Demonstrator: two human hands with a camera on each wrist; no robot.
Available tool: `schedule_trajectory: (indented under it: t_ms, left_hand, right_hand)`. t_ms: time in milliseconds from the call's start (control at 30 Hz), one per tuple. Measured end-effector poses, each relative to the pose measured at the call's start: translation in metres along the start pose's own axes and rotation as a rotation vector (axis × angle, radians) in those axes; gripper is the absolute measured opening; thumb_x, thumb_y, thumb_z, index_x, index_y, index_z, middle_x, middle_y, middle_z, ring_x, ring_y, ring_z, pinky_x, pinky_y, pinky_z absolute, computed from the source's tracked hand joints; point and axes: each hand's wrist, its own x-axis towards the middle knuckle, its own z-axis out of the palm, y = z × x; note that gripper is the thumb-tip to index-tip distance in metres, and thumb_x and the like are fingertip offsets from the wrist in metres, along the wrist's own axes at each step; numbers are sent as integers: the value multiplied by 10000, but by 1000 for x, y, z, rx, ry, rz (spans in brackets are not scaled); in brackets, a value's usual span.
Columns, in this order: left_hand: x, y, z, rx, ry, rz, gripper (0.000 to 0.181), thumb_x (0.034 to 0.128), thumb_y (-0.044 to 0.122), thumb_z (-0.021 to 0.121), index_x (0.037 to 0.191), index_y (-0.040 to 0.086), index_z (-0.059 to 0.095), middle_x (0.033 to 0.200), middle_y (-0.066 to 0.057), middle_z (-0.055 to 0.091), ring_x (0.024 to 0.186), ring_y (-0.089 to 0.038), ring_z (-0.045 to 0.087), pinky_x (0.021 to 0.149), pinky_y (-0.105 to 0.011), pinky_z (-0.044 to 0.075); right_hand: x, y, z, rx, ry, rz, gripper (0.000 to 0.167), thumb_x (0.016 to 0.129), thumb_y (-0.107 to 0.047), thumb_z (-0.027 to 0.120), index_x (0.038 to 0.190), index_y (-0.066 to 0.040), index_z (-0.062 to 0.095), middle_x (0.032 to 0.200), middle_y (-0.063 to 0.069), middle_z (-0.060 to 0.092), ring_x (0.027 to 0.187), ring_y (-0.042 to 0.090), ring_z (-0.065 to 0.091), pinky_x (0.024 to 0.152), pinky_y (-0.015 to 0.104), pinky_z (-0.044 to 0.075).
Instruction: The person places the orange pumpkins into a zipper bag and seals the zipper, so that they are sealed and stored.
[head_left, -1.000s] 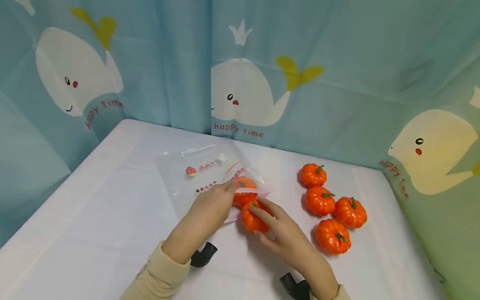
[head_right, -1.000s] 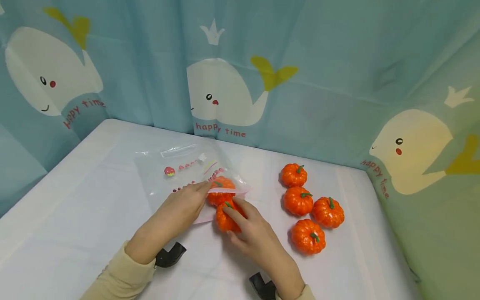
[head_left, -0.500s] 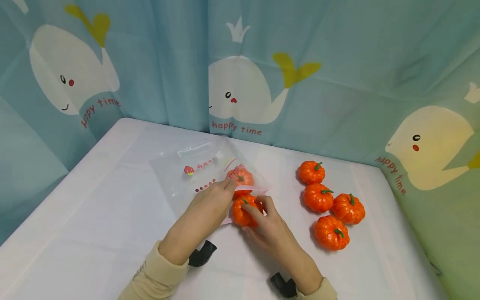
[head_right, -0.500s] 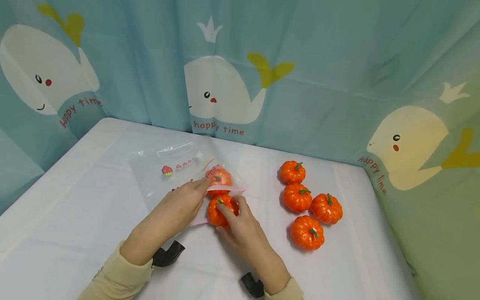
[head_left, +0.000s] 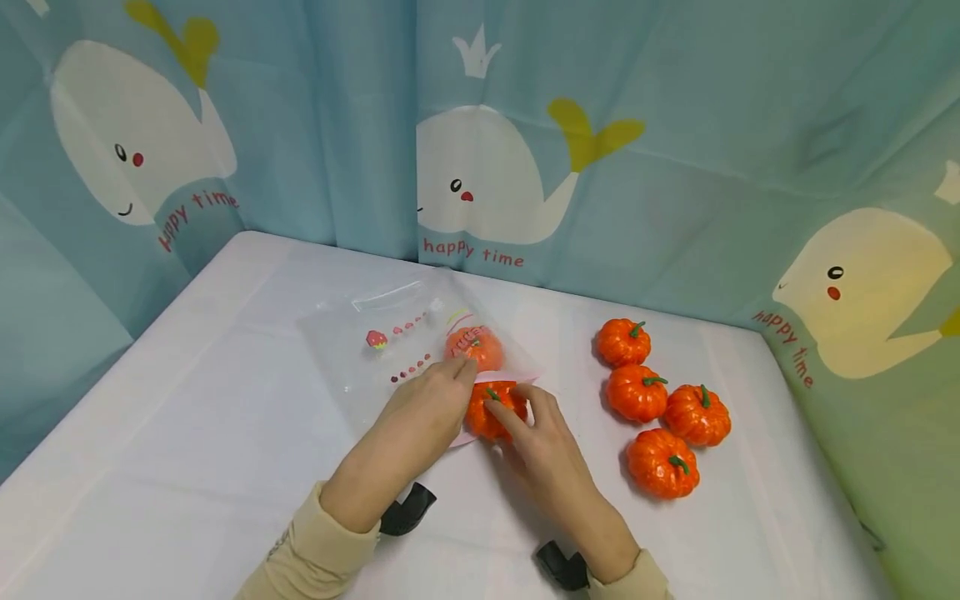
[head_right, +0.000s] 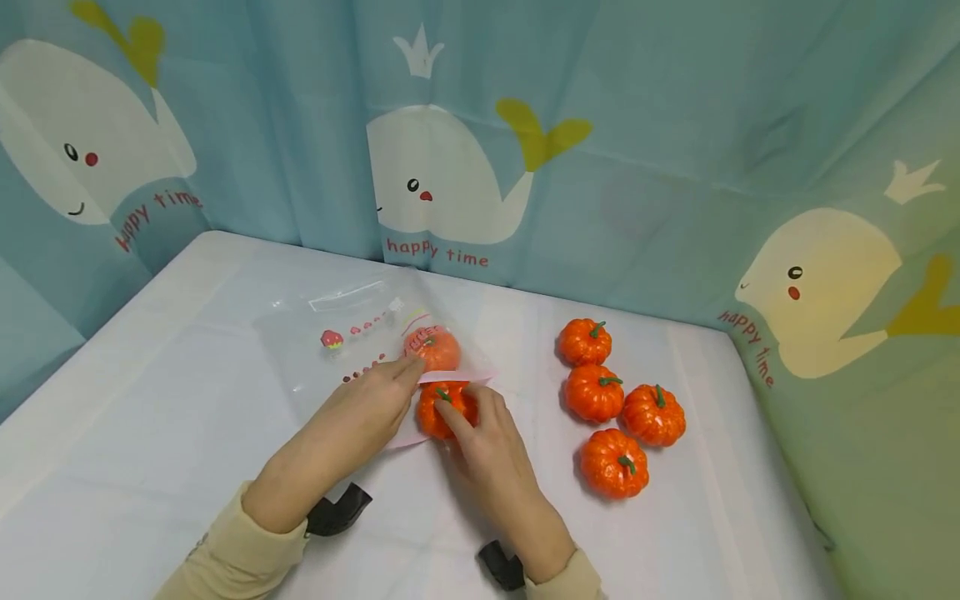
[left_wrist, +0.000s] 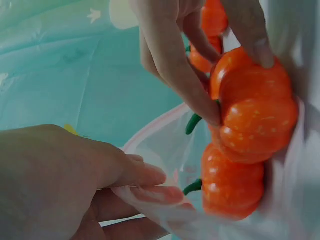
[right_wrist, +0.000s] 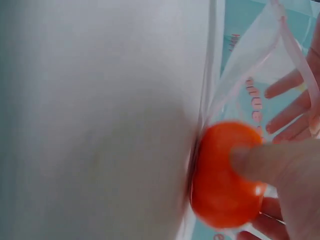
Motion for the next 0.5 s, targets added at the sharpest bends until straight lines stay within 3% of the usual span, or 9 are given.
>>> schedule_trajectory:
  t_ms: [133,500]
  left_hand:
    - [0,0,0,-13,-15,-2,460,902,62,700,1330,-54,574,1336,-179,623,1194,-325,628,929,-454,552]
    - [-1,-3,0,-40,-43,-32,511,911,59,687,1392,-11,528,1403,-184,574,1241,-344,604,935,-484,546]
  right_hand:
    - [1,1,1,-14,20,7,541,711,0,842,1214,-127,691,1193,171,544,1101,323,533,882,394,559]
    - [1,-8,-23,21,-145,-70,480,754,-111,853,1199,-125,674,1202,89,558,1144,267,548,954,372,538]
